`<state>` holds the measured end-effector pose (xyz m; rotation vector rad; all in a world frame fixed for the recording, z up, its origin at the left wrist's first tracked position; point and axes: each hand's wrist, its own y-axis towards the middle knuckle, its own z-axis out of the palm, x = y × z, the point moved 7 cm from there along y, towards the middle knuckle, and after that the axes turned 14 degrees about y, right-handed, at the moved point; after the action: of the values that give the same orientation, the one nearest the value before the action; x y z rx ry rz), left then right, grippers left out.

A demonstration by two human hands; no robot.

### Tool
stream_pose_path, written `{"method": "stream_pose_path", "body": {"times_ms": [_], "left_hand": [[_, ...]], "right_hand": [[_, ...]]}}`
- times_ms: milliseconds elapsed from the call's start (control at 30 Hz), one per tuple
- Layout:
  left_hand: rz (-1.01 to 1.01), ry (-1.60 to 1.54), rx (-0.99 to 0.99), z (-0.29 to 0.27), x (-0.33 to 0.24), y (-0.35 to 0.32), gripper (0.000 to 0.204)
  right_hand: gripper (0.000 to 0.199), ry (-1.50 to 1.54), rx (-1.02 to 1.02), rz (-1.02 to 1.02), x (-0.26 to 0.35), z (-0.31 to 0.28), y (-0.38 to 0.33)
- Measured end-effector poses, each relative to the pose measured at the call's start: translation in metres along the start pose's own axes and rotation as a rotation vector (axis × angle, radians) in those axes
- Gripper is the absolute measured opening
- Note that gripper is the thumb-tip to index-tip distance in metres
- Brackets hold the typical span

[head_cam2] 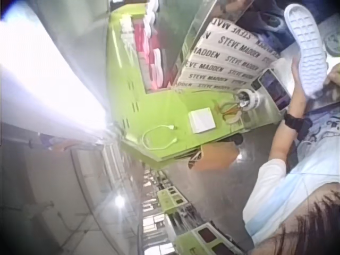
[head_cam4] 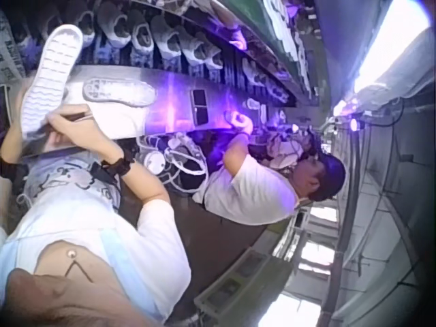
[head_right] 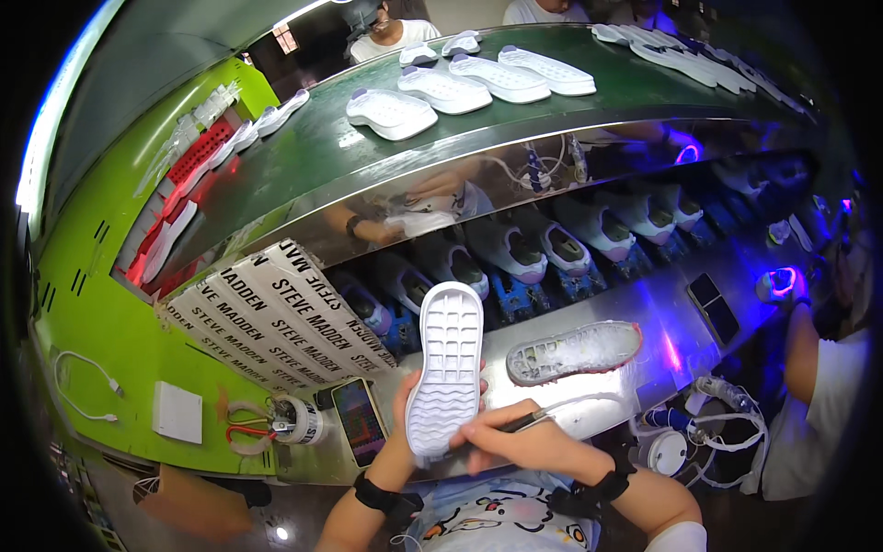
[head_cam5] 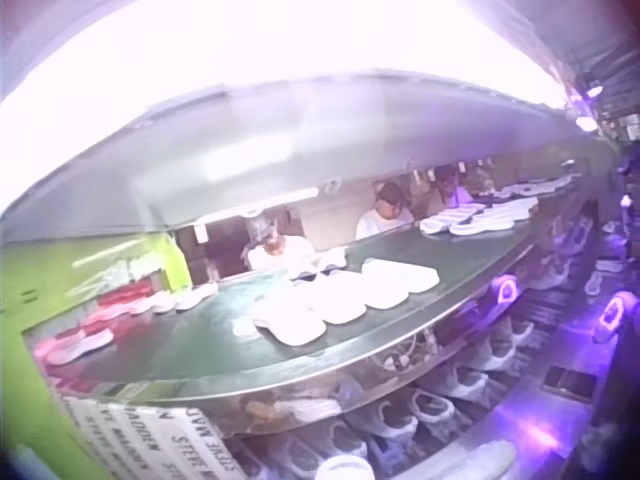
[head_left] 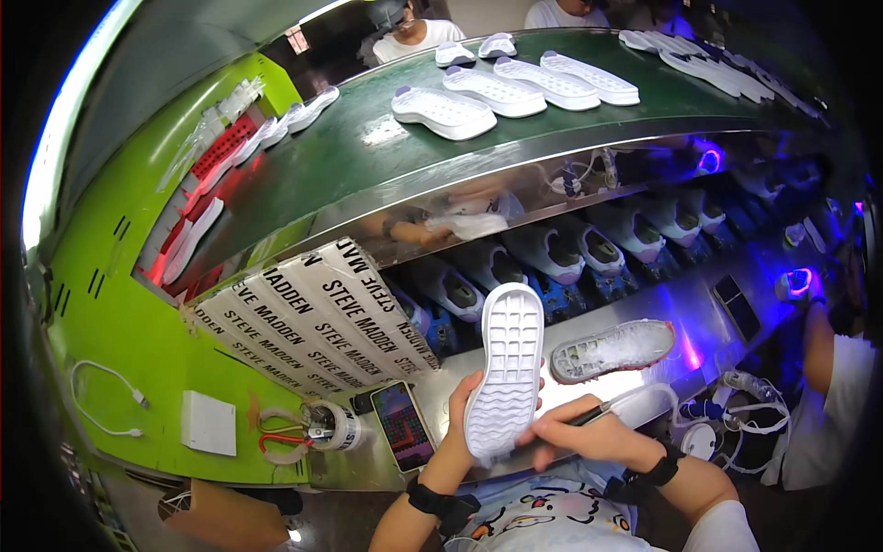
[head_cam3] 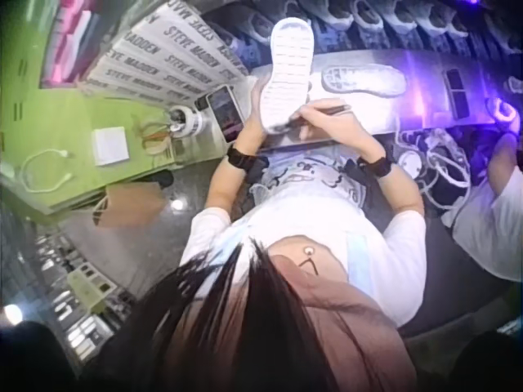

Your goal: The person cleans the soles of white sneakers using a brush. They repeatedly pick up a shoe from a green counter, scrub the bottom surface, and place it back down. The task is performed in a repetitive cycle throughout the video.

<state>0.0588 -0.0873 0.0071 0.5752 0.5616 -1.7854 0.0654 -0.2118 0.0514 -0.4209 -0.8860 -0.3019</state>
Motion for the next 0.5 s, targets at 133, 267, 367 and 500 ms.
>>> {"method": "stream_pose_path", "body": {"times_ms": [133,267,367,500], "left_hand": [[-0.11,0.059,0.011,0.009,-0.005,0.004,0.061],[-0.361,0.149,0.059,0.013,0.001,0.009,0.052],[-0.566,0.225,-0.014,-0.001,0.01,0.012,0.041],[-0.616,0.399,-0.035,-0.007,0.005,0.008,0.037]], "right_hand": [[0.018,-0.395,0.265,-0.19,0.015,0.01,-0.005],[0.013,-0.604,0.29,-0.761,0.05,0.03,-0.02],[0.014,-0.765,0.319,-0.432,0.042,0.025,-0.026],[0.015,-0.734,0.327,-0.541,0.052,0.025,-0.033]]}}
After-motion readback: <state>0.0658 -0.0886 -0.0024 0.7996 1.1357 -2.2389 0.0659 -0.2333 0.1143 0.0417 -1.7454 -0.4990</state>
